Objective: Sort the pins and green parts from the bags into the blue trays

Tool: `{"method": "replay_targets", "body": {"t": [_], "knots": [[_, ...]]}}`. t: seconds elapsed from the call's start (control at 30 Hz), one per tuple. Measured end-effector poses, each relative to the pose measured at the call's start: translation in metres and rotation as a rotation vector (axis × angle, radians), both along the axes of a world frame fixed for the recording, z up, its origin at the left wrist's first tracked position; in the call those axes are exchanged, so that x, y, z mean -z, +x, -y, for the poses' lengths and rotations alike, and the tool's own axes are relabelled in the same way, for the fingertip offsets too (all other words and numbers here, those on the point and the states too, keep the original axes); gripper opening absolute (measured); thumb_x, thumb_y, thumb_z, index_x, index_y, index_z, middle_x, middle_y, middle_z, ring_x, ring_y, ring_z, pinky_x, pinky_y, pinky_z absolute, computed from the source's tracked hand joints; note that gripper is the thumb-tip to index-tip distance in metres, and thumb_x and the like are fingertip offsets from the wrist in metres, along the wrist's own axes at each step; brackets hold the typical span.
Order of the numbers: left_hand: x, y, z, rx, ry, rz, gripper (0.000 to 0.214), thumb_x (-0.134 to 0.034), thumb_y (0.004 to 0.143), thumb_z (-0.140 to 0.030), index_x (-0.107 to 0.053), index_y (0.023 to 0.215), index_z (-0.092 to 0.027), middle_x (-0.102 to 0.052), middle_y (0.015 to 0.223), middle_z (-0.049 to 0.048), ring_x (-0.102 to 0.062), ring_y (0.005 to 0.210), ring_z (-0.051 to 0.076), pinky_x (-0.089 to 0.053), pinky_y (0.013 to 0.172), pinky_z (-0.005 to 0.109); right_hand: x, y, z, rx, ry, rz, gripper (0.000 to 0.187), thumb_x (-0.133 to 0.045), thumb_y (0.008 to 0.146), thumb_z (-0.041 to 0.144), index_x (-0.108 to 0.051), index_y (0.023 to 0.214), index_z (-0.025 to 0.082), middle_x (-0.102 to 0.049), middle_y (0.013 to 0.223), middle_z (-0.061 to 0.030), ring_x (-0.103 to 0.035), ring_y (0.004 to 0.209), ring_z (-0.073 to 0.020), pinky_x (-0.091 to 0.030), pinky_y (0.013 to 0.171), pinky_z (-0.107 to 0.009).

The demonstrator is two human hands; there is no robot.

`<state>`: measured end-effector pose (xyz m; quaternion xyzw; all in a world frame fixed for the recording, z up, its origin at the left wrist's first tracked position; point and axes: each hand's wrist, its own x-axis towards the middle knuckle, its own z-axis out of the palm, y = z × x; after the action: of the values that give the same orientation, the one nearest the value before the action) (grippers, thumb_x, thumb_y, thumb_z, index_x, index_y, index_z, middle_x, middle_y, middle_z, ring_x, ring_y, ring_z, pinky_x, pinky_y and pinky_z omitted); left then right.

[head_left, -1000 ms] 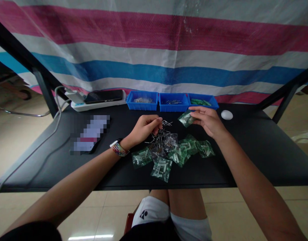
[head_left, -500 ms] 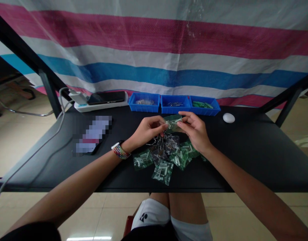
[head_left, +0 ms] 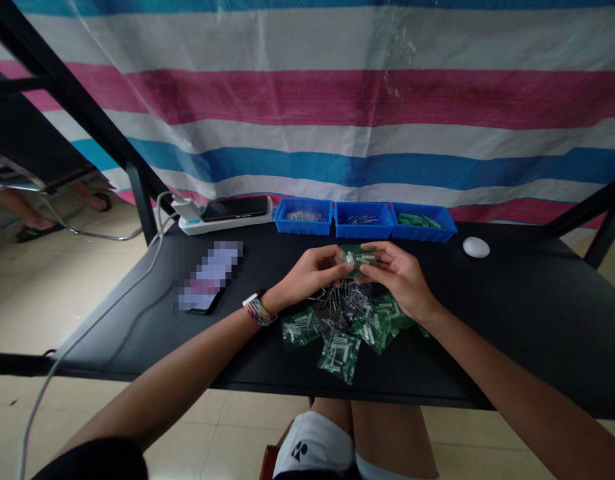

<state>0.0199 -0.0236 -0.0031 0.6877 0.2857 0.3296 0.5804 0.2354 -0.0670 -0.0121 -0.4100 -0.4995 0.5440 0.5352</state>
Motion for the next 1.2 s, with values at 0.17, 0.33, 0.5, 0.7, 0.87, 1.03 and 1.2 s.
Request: {"method": "replay_targets", "body": {"t": [0.17,0.33,0.5,0.7,0.87,1.03,1.2], "knots": [[0.0039,-0.0009,0.0003,0.005,0.009,-0.048,0.044,-0.081,0.089,-0.054,-0.064,0.083,-0.014,-0.066,0.07,0.0012,-0.06,0.064,0.013,-0.044,0.06,0.024,0.0014,-0.0004,0.0007,0.026,0.019,0.025,0.047,-0.095,0.076,0.04,-0.072,0.114,0.023,-0.079,0.093,-0.0039,-0.079,0.078,-0.0234,-0.072,0.078,-0.045],[0.0056,-0.0017,0.0,0.021,0.028,-0.037,0.043,-0.078,0.092,-0.054,-0.066,0.086,-0.013,-0.067,0.073,0.0021,-0.06,0.064,0.013,-0.044,0.061,0.024,0.0029,-0.002,0.0034,-0.017,0.03,0.058,0.046,-0.093,0.078,0.042,-0.072,0.115,0.024,-0.08,0.105,-0.0064,-0.08,0.088,-0.0258,-0.071,0.081,-0.045],[0.0066,-0.0014,0.0005,0.055,0.024,-0.007,0.039,-0.078,0.093,-0.05,-0.067,0.087,-0.013,-0.067,0.077,0.0028,-0.062,0.067,0.013,-0.046,0.065,0.025,0.0045,-0.0018,0.0038,-0.055,0.034,0.098,0.037,-0.091,0.079,0.04,-0.073,0.107,0.023,-0.08,0.099,-0.0065,-0.079,0.086,-0.0254,-0.071,0.081,-0.044],[0.007,-0.0002,0.0025,0.022,0.039,-0.063,0.039,-0.081,0.09,-0.051,-0.066,0.091,-0.014,-0.066,0.074,0.001,-0.06,0.064,0.013,-0.043,0.06,0.024,0.0049,-0.0007,0.0045,-0.019,0.054,0.12,0.033,-0.091,0.079,0.04,-0.073,0.101,0.024,-0.08,0.095,-0.006,-0.079,0.085,-0.026,-0.07,0.078,-0.043],[0.0089,0.0,0.003,0.013,0.057,-0.068,0.04,-0.083,0.089,-0.05,-0.07,0.096,-0.013,-0.071,0.082,0.0041,-0.063,0.068,0.014,-0.046,0.062,0.025,0.0033,-0.0021,0.0056,-0.039,0.03,0.118,0.038,-0.092,0.078,0.04,-0.073,0.108,0.024,-0.082,0.098,-0.0071,-0.08,0.086,-0.0272,-0.07,0.079,-0.043],[0.0079,-0.001,0.004,-0.01,0.04,-0.076,0.041,-0.081,0.09,-0.051,-0.07,0.094,-0.013,-0.07,0.078,0.0036,-0.062,0.066,0.014,-0.044,0.06,0.024,-0.0007,-0.0013,0.0075,-0.114,-0.009,0.067,0.037,-0.089,0.083,0.043,-0.073,0.11,0.023,-0.081,0.102,-0.0075,-0.08,0.08,-0.025,-0.071,0.077,-0.043],[0.0046,-0.002,0.0048,-0.02,0.038,-0.095,0.039,-0.08,0.091,-0.05,-0.069,0.089,-0.012,-0.067,0.072,0.0026,-0.059,0.063,0.013,-0.043,0.059,0.024,-0.0017,-0.0017,0.009,-0.095,0.011,0.058,0.032,-0.088,0.085,0.047,-0.076,0.102,0.022,-0.08,0.095,-0.0061,-0.078,0.077,-0.0232,-0.071,0.074,-0.041]]}}
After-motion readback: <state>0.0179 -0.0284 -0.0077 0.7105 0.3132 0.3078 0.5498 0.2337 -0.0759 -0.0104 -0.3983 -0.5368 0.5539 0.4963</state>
